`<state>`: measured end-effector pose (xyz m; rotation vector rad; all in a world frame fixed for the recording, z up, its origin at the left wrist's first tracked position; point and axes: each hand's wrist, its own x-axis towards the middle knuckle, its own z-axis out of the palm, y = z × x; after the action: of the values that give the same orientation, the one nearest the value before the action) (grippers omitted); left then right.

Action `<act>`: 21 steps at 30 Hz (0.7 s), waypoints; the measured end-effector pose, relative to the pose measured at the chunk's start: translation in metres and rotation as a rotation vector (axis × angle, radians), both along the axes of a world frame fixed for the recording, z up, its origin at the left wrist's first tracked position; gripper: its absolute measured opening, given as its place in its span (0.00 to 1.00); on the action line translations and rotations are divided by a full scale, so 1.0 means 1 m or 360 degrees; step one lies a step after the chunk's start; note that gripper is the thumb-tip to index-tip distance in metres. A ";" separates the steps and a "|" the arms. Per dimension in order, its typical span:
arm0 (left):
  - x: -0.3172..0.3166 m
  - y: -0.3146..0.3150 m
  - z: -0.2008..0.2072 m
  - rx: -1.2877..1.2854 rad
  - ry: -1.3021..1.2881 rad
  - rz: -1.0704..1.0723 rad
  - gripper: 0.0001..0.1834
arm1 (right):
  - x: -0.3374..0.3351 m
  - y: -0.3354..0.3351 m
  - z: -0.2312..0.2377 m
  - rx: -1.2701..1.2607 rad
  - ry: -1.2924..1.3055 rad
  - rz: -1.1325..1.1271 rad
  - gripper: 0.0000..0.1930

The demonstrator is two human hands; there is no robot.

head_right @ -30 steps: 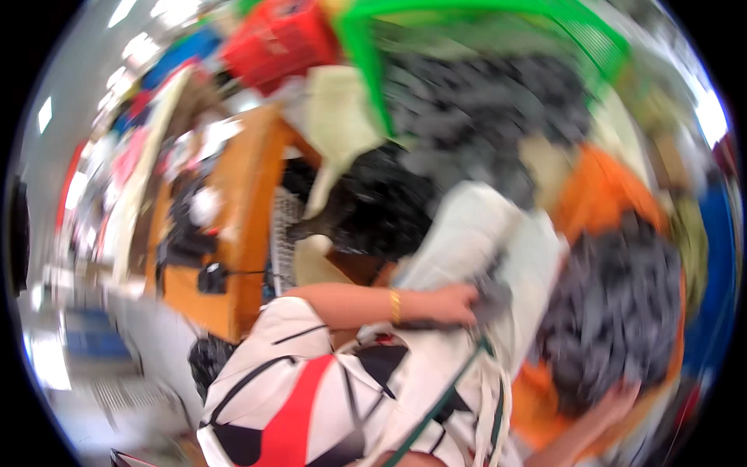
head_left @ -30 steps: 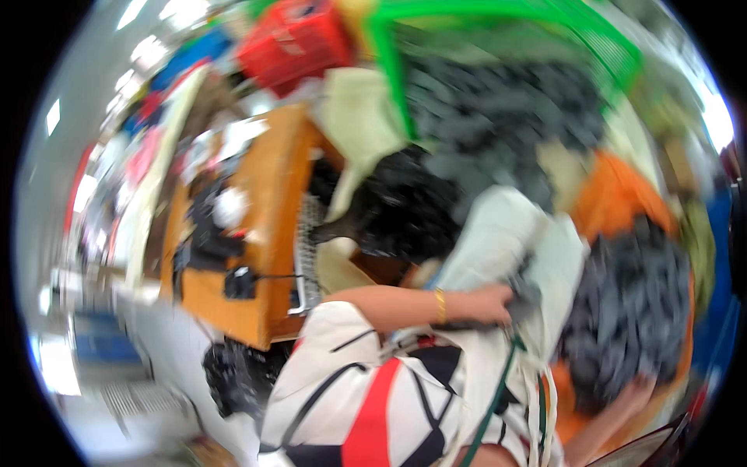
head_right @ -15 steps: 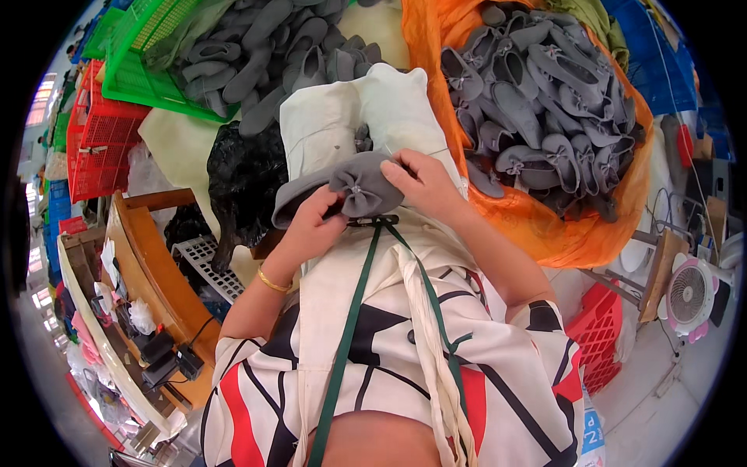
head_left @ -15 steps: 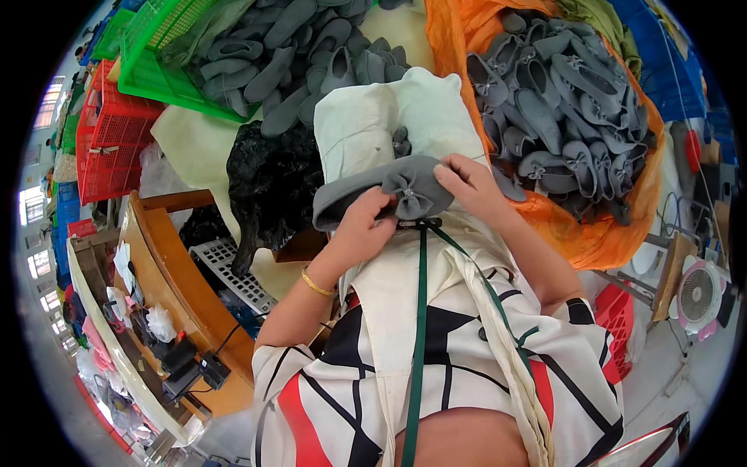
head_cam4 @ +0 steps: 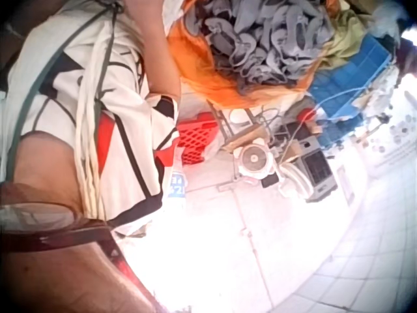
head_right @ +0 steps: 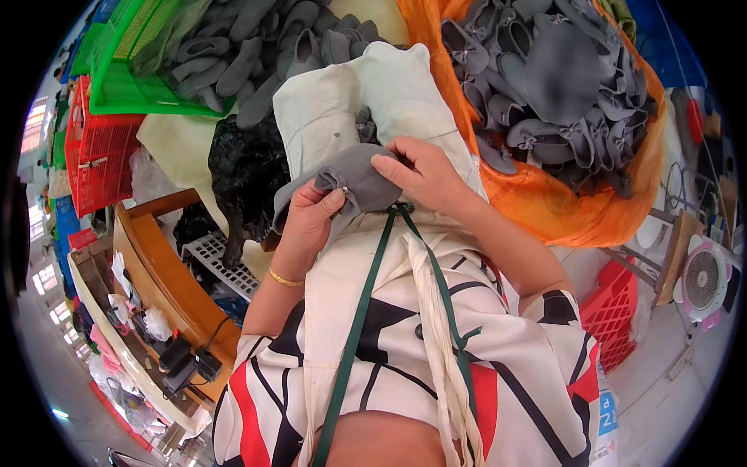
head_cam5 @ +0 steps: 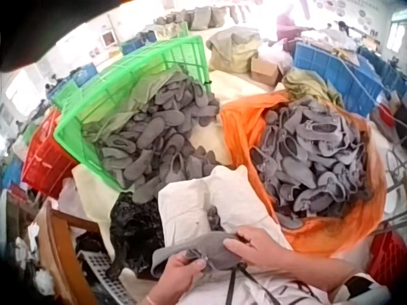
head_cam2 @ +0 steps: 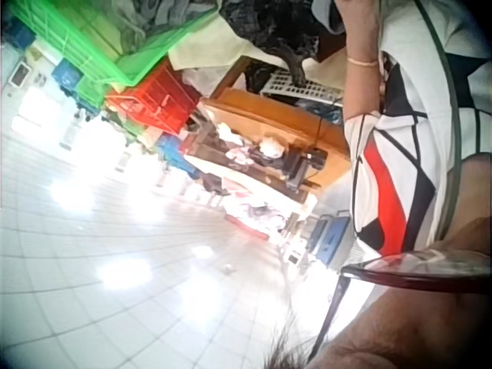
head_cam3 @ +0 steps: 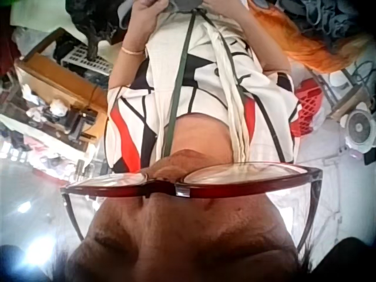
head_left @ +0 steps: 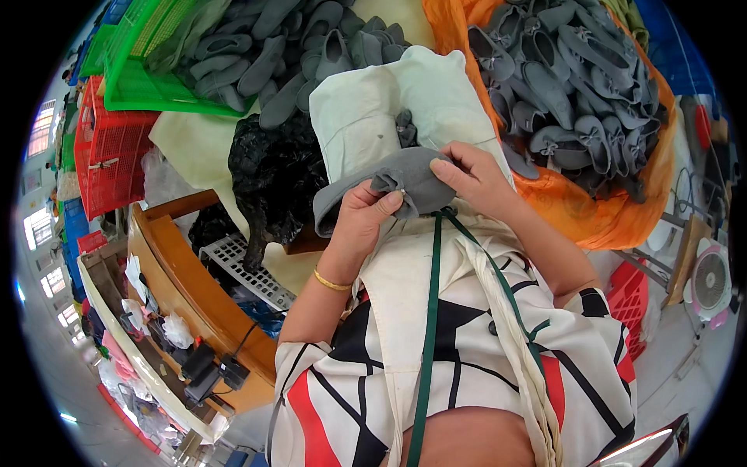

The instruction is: The person sews a decorative bow onto the toe of a gray slip-on shoe using a needle and thread. They pull the thread through the fabric, tie knots, and trim excess thread. The person repeats this process on multiple shoes, placing finished items into a nearby orange bag.

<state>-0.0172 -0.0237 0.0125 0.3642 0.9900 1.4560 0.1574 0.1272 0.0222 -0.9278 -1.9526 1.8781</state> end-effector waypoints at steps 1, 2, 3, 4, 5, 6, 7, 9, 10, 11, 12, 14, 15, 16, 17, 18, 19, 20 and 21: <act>0.000 0.002 0.002 -0.0027 0.0036 -0.0009 0.13 | 0.002 0.004 0.002 -0.0017 -0.0036 0.0059 0.19; 0.000 0.004 0.006 -0.0054 0.0073 -0.0019 0.12 | 0.004 0.008 0.003 -0.0033 -0.0072 0.0117 0.19; 0.000 0.008 0.011 -0.0080 0.0109 -0.0028 0.12 | 0.006 0.010 0.001 -0.0074 -0.0079 0.0133 0.19; 0.001 0.013 0.015 -0.0067 0.0201 -0.0106 0.11 | 0.009 0.014 0.000 -0.0106 -0.0092 0.0159 0.19; 0.001 0.019 0.021 -0.0055 0.0294 -0.0183 0.10 | 0.012 0.017 -0.002 -0.0137 -0.0105 0.0186 0.18; 0.002 0.025 0.023 -0.0042 0.0388 -0.0258 0.10 | 0.017 0.019 -0.002 -0.0146 -0.0084 0.0049 0.16; -0.006 0.031 0.023 -0.0050 0.0853 -0.0413 0.08 | 0.023 0.024 0.000 -0.0145 -0.0054 -0.0089 0.14; -0.013 0.052 0.048 0.0203 0.0913 -0.0038 0.07 | 0.042 0.044 0.002 -0.0154 -0.0029 -0.0397 0.12; -0.016 0.062 0.056 0.0328 0.0932 0.0136 0.07 | 0.058 0.061 0.001 -0.0158 -0.0030 -0.0579 0.12; -0.028 0.063 0.054 0.0308 0.0945 0.0241 0.07 | 0.080 0.081 -0.006 -0.0222 0.0040 -0.0906 0.13; -0.038 0.068 0.049 0.0207 0.1080 0.0295 0.07 | 0.087 0.091 -0.003 -0.0322 0.0255 -0.1177 0.13; -0.054 0.074 0.032 -0.0059 0.1237 0.0223 0.07 | 0.092 0.103 0.019 -0.0509 0.0892 -0.1590 0.13; -0.056 0.076 0.018 -0.0066 0.1373 0.0175 0.07 | 0.102 0.110 0.010 -0.0523 0.0986 -0.1600 0.12; -0.056 0.080 0.004 -0.0067 0.1503 0.0119 0.07 | 0.122 0.121 -0.007 -0.0530 0.1079 -0.1618 0.12; -0.055 0.086 -0.007 -0.0063 0.1634 0.0052 0.07 | 0.142 0.133 -0.032 -0.0643 0.1014 -0.1596 0.11; -0.052 0.093 -0.015 -0.0089 0.1767 -0.0010 0.07 | 0.145 0.130 -0.052 -0.0725 0.0896 -0.1537 0.12; -0.048 0.101 -0.024 -0.0109 0.1899 -0.0067 0.07 | 0.147 0.129 -0.070 -0.0801 0.0782 -0.1473 0.12; -0.044 0.106 -0.030 -0.0144 0.2035 -0.0117 0.07 | 0.138 0.128 -0.066 -0.0885 0.0664 -0.1397 0.13; -0.042 0.113 -0.038 -0.0190 0.2184 -0.0191 0.09 | 0.126 0.115 -0.066 -0.0831 0.0690 -0.1380 0.12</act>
<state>-0.0596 0.0893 -0.0252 1.3959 2.0467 0.8978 0.2829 0.2419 -0.0440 -1.1206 -0.6286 1.8091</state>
